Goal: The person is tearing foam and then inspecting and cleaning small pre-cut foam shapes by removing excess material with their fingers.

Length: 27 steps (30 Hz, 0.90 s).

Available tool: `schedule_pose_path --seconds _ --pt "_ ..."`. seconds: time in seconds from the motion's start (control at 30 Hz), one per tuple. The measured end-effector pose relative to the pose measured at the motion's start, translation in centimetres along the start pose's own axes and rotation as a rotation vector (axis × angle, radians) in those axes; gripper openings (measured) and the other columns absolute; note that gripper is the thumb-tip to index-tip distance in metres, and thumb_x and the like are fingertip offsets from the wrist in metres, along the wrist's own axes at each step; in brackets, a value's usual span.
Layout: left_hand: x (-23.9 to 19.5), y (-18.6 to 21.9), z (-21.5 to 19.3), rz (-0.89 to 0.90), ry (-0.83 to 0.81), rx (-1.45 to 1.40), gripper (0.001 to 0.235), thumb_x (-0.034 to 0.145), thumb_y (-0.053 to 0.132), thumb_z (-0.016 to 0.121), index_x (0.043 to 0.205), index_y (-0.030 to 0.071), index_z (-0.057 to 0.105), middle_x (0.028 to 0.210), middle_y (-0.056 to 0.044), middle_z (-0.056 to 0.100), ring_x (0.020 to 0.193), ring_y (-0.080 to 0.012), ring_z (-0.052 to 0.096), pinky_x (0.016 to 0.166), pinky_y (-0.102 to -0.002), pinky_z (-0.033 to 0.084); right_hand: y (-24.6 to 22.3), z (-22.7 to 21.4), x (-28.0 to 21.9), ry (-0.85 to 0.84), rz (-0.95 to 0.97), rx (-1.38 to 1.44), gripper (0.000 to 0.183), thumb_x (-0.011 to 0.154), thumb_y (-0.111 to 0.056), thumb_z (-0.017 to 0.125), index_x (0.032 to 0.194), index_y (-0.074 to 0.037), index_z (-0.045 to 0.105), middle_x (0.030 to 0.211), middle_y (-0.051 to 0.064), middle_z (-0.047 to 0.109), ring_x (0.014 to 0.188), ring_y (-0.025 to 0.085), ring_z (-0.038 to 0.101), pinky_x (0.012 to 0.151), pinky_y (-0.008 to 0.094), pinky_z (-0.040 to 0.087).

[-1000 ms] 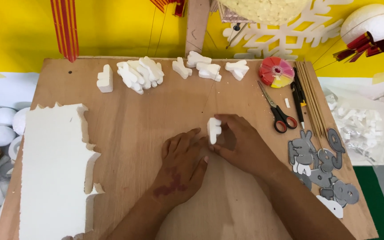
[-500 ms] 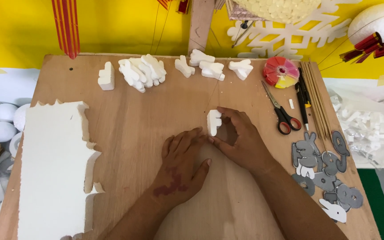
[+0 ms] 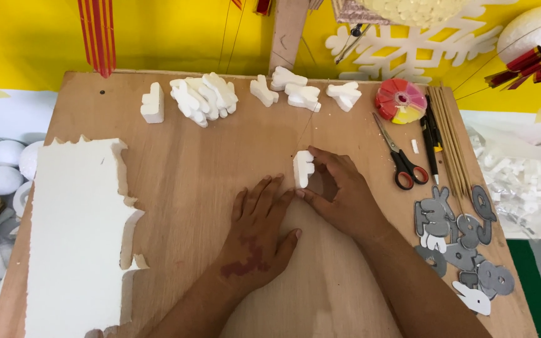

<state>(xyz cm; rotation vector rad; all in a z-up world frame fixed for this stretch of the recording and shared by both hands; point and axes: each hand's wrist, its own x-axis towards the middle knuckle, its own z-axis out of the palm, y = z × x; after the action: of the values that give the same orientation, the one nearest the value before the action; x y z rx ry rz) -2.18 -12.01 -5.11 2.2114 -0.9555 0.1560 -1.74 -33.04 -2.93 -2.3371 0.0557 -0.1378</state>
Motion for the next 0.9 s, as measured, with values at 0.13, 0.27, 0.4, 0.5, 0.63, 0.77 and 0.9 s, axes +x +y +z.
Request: schedule_pose_path --seconds 0.13,0.27,0.4,0.5,0.63,0.77,0.9 --pt "0.0 -0.2 0.2 -0.024 -0.037 -0.005 0.059 0.094 0.030 0.055 0.147 0.006 0.047 0.160 -0.018 0.038 0.151 -0.0350 0.029 0.120 -0.057 0.018 0.0 0.0 0.1 0.019 -0.064 0.007 0.076 0.079 -0.027 0.085 0.147 -0.018 0.052 0.128 0.006 0.064 0.119 0.018 0.058 0.105 0.033 0.046" --pt "0.0 -0.4 0.2 0.024 -0.010 0.064 0.058 0.094 0.033 0.056 0.146 0.006 0.049 0.158 -0.018 0.041 0.149 -0.0354 0.034 0.119 -0.056 0.023 0.0 -0.1 0.1 0.005 -0.053 0.002 0.075 0.080 -0.028 0.083 0.147 -0.019 0.051 0.133 0.006 0.062 0.122 0.018 0.057 0.107 0.035 0.045" --pt "0.1 -0.3 -0.1 0.027 -0.007 0.073 0.059 0.094 0.033 0.056 0.145 0.004 0.048 0.156 -0.017 0.044 0.148 -0.0342 0.037 0.119 -0.055 0.024 0.3 0.0 0.1 0.002 -0.072 -0.006 0.076 0.081 -0.029 0.083 0.149 -0.018 0.050 0.132 0.005 0.063 0.121 0.018 0.056 0.104 0.035 0.045" --pt "0.6 -0.3 -0.5 0.017 0.011 0.013 0.055 0.092 0.027 0.056 0.142 0.005 0.051 0.153 -0.014 0.049 0.145 -0.0315 0.041 0.116 -0.051 0.027 0.2 0.0 0.2 0.001 0.006 0.040 0.078 0.078 -0.027 0.085 0.149 -0.023 0.051 0.126 0.006 0.061 0.123 0.016 0.057 0.108 0.033 0.044" --pt "0.9 -0.1 -0.9 -0.026 -0.003 -0.084 0.053 0.095 0.025 0.055 0.144 0.005 0.051 0.151 -0.014 0.052 0.145 -0.0311 0.042 0.118 -0.049 0.027 0.1 0.1 0.2 0.020 0.026 0.058 0.081 0.077 -0.027 0.086 0.149 -0.023 0.050 0.125 0.006 0.059 0.121 0.016 0.059 0.110 0.031 0.044" --pt "1.2 0.3 -1.3 -0.002 0.048 -0.200 0.043 0.097 0.020 0.054 0.137 0.007 0.057 0.143 -0.011 0.059 0.140 -0.0276 0.049 0.118 -0.049 0.027 0.2 0.1 0.2 0.024 -0.075 0.025 0.073 0.079 -0.029 0.084 0.145 -0.018 0.054 0.129 0.004 0.064 0.121 0.018 0.056 0.105 0.034 0.045" --pt "1.1 0.2 -1.3 -0.069 -0.040 -0.218 0.047 0.097 0.024 0.054 0.142 0.009 0.053 0.147 -0.009 0.057 0.144 -0.0246 0.045 0.121 -0.050 0.015 0.2 -0.1 0.2 0.012 -0.087 0.017 0.072 0.080 -0.032 0.083 0.144 -0.018 0.054 0.137 0.003 0.062 0.125 0.019 0.053 0.107 0.036 0.043"
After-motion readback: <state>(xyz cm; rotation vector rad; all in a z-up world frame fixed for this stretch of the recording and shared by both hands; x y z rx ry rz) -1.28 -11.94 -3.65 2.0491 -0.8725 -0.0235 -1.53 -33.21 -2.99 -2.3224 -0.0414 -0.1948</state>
